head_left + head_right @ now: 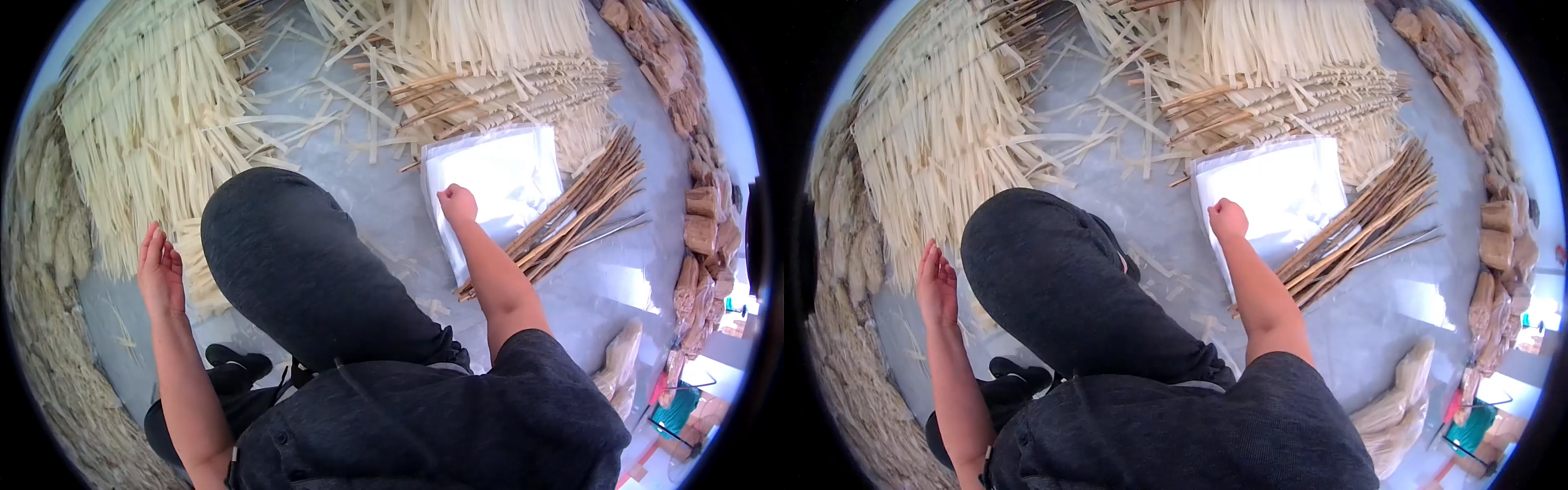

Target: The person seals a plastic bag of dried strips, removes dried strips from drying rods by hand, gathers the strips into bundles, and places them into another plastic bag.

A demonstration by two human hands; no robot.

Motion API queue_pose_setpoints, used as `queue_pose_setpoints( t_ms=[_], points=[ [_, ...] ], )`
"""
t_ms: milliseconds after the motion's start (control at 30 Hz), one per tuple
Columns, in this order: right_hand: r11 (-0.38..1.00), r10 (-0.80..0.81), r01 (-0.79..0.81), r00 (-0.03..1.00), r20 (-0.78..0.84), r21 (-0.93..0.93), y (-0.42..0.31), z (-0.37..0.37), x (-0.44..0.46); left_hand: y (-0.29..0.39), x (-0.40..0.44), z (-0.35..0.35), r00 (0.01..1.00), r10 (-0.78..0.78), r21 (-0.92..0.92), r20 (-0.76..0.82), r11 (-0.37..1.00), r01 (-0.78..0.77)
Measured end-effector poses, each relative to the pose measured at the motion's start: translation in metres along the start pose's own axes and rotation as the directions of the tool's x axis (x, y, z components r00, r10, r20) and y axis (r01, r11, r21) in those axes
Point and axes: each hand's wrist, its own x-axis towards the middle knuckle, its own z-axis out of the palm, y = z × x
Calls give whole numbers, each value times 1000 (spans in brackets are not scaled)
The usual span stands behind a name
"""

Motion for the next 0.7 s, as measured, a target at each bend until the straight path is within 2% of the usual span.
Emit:
queue_pose_setpoints(
  t_ms=[67,133,267,333,367,433,467,533,567,633,667,700],
  points=[
    [999,4,-4,1000,1,52,9,-7,-3,-4,2,-5,1000,-7,-5,10,1000,7],
    [941,-22,30,999,-28,336,24,-7,-2,-7,1,-8,1000,-22,6,5,1000,22],
    [937,-43,79,993,-112,340,31,-4,-1,-9,0,-6,999,-31,3,12,1000,31],
    [978,31,-26,999,-23,209,12,-9,-6,-7,-2,-5,999,-25,6,28,1000,25],
    [977,29,-24,999,-22,212,1,-7,-11,-6,-4,-5,999,-22,7,26,1000,22],
    [983,-161,116,914,-373,-141,-18,1,-18,-5,-7,-7,1000,-19,21,7,1000,19],
    [982,-169,124,914,-369,-141,-22,5,-18,-5,-9,-9,1000,-16,19,0,1000,16],
    [951,-131,31,942,-309,-309,-27,16,-18,-5,-14,-18,1000,-17,35,-15,999,17],
    [950,-135,37,945,-299,-310,-20,26,-10,-5,-15,-24,1000,-18,40,-25,999,19],
    [955,27,-52,996,-89,-290,-1,38,14,-7,-13,-38,997,-29,49,-66,998,32],
    [955,24,-49,996,-86,-294,8,36,18,-8,-12,-46,997,-31,48,-71,998,35],
    [978,35,-47,997,-64,-203,10,26,17,-9,-9,-56,997,-26,50,-72,998,30]
  ],
)
